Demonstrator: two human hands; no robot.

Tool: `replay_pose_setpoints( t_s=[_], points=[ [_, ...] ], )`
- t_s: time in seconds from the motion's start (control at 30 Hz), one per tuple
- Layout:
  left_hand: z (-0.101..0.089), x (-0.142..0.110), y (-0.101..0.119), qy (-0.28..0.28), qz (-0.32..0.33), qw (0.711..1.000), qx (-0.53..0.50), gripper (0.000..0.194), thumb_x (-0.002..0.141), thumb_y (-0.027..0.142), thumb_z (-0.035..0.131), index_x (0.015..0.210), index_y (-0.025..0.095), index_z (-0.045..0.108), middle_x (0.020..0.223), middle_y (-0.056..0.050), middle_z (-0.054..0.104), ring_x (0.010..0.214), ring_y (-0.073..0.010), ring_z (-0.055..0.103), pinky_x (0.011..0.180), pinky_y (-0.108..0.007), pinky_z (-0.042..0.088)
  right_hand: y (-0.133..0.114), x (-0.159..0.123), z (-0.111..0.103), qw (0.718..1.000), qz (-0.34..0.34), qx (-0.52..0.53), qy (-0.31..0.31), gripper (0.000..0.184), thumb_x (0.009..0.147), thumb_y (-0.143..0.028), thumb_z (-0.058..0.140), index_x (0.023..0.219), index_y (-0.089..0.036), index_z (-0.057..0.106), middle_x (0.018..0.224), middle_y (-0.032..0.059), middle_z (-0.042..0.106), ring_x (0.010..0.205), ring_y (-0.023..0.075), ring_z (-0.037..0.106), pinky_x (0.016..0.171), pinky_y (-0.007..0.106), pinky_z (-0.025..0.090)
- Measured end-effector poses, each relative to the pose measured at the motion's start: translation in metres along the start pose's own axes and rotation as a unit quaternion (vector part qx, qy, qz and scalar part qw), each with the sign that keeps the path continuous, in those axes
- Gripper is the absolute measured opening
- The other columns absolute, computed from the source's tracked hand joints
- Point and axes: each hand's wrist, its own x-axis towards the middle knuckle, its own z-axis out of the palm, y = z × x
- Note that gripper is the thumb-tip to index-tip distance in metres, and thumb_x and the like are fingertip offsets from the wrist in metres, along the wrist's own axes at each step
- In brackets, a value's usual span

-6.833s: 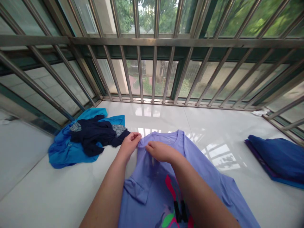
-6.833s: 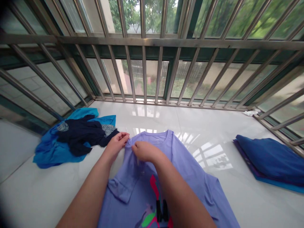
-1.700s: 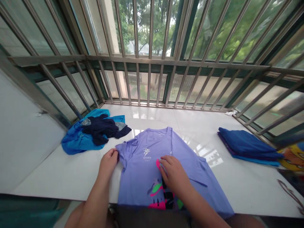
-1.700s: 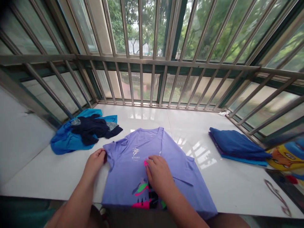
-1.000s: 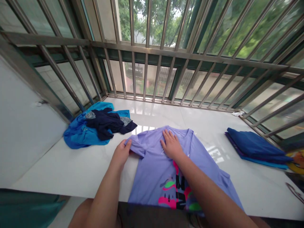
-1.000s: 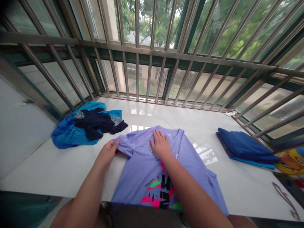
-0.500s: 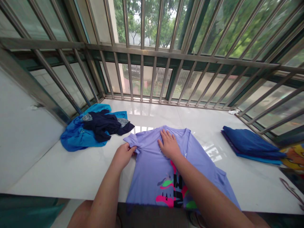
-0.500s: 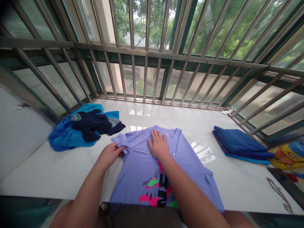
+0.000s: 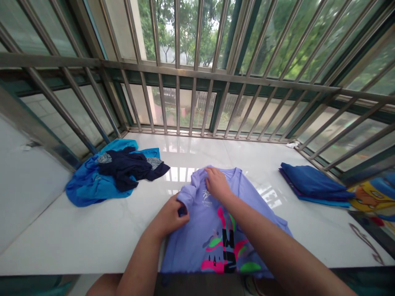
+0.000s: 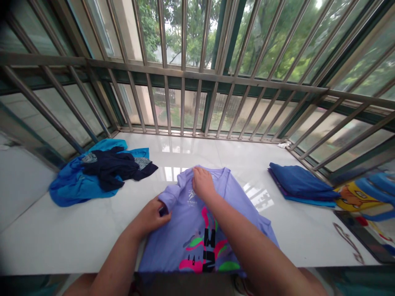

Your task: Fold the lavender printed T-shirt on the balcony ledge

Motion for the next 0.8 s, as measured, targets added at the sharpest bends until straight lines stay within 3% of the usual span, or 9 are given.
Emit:
replay_pose_setpoints(
  t_s=[0.07,0.13,0.2,0.27,0.37,0.47,0.53,0.67,0.8],
  points=[
    [0.002,-0.001,-0.002,-0.011,0.026,1.0,0.009,0.024,0.074,0.013,0.071,0.095,0.022,0.079,0.122,-0.011,0.073,0.118,-0.0306,0.067,0.11,-0.043,0.054,-0.002,0.015,-0.014,0.996,-0.083,-0.003,-0.019,0.066,0.097,-0.011,0.051,0.163,-0.019,0.05,0.172,0.0119,0.046,0.15,0.0281,0.047,0.125,0.044,0.037],
    [0.004,-0.002,-0.001,-0.028,0.05,0.998,0.025,0.026,0.069,0.009,0.07,0.091,0.022,0.077,0.122,-0.011,0.072,0.125,-0.0325,0.064,0.116,-0.046,0.05,-0.007,0.03,-0.025,0.982,-0.176,0.002,-0.076,0.068,0.095,-0.007,0.05,0.161,-0.024,0.054,0.17,0.0065,0.049,0.148,0.0277,0.048,0.124,0.042,0.036],
    [0.006,-0.002,0.001,-0.044,0.063,0.996,0.036,0.027,0.068,0.007,0.07,0.089,0.022,0.076,0.123,-0.011,0.072,0.129,-0.0337,0.061,0.12,-0.049,0.046,-0.014,0.043,-0.034,0.964,-0.231,0.006,-0.132,0.057,0.096,-0.007,0.052,0.147,-0.025,0.068,0.153,0.0053,0.065,0.14,0.0274,0.054,0.123,0.038,0.036],
    [0.007,-0.003,0.002,-0.047,0.065,0.996,0.034,0.033,0.068,0.006,0.07,0.095,0.022,0.076,0.13,-0.012,0.071,0.132,-0.034,0.06,0.122,-0.05,0.045,-0.018,0.049,-0.043,0.958,-0.242,-0.006,-0.152,0.042,0.097,-0.009,0.057,0.129,-0.025,0.078,0.131,0.0073,0.075,0.129,0.027,0.06,0.118,0.035,0.039],
    [0.007,-0.005,-0.001,-0.023,0.055,0.998,0.01,0.058,0.07,0.008,0.073,0.126,0.023,0.071,0.147,-0.013,0.064,0.14,-0.0345,0.056,0.125,-0.051,0.043,-0.017,0.038,-0.058,0.964,-0.235,-0.035,-0.121,0.034,0.1,-0.014,0.058,0.124,-0.025,0.079,0.121,0.01,0.075,0.118,0.0269,0.062,0.108,0.037,0.045],
    [0.005,-0.004,-0.006,-0.007,0.029,0.999,-0.015,0.072,0.071,0.01,0.073,0.141,0.022,0.063,0.142,-0.014,0.067,0.135,-0.0344,0.06,0.121,-0.05,0.047,-0.007,0.003,-0.066,0.975,-0.208,-0.053,-0.062,0.032,0.103,-0.017,0.055,0.127,-0.023,0.076,0.118,0.0113,0.073,0.112,0.0267,0.062,0.101,0.038,0.048],
    [0.003,-0.003,-0.006,-0.018,0.036,0.999,-0.026,0.068,0.068,0.005,0.066,0.134,0.022,0.068,0.134,-0.012,0.071,0.129,-0.0326,0.064,0.117,-0.048,0.049,0.002,-0.028,-0.064,0.979,-0.185,-0.073,-0.053,0.029,0.104,-0.017,0.055,0.122,-0.022,0.077,0.113,0.0112,0.073,0.107,0.0262,0.064,0.096,0.037,0.049],
    [-0.001,-0.001,-0.003,-0.042,0.084,0.995,-0.039,0.047,0.064,0.0,0.057,0.099,0.026,0.077,0.126,-0.007,0.078,0.126,-0.0291,0.066,0.117,-0.047,0.048,0.015,-0.074,-0.048,0.983,-0.129,-0.072,-0.107,0.03,0.101,-0.011,0.056,0.117,-0.023,0.077,0.112,0.0097,0.075,0.104,0.0247,0.067,0.091,0.034,0.05],
    [-0.002,-0.003,-0.006,-0.032,0.087,0.994,-0.051,0.041,0.065,-0.001,0.053,0.085,0.026,0.077,0.129,-0.006,0.079,0.135,-0.0284,0.063,0.121,-0.05,0.045,0.014,-0.074,-0.041,0.997,0.002,-0.007,-0.075,0.035,0.102,-0.013,0.051,0.129,-0.022,0.072,0.124,0.0097,0.077,0.116,0.0243,0.071,0.098,0.033,0.049]
  ],
)
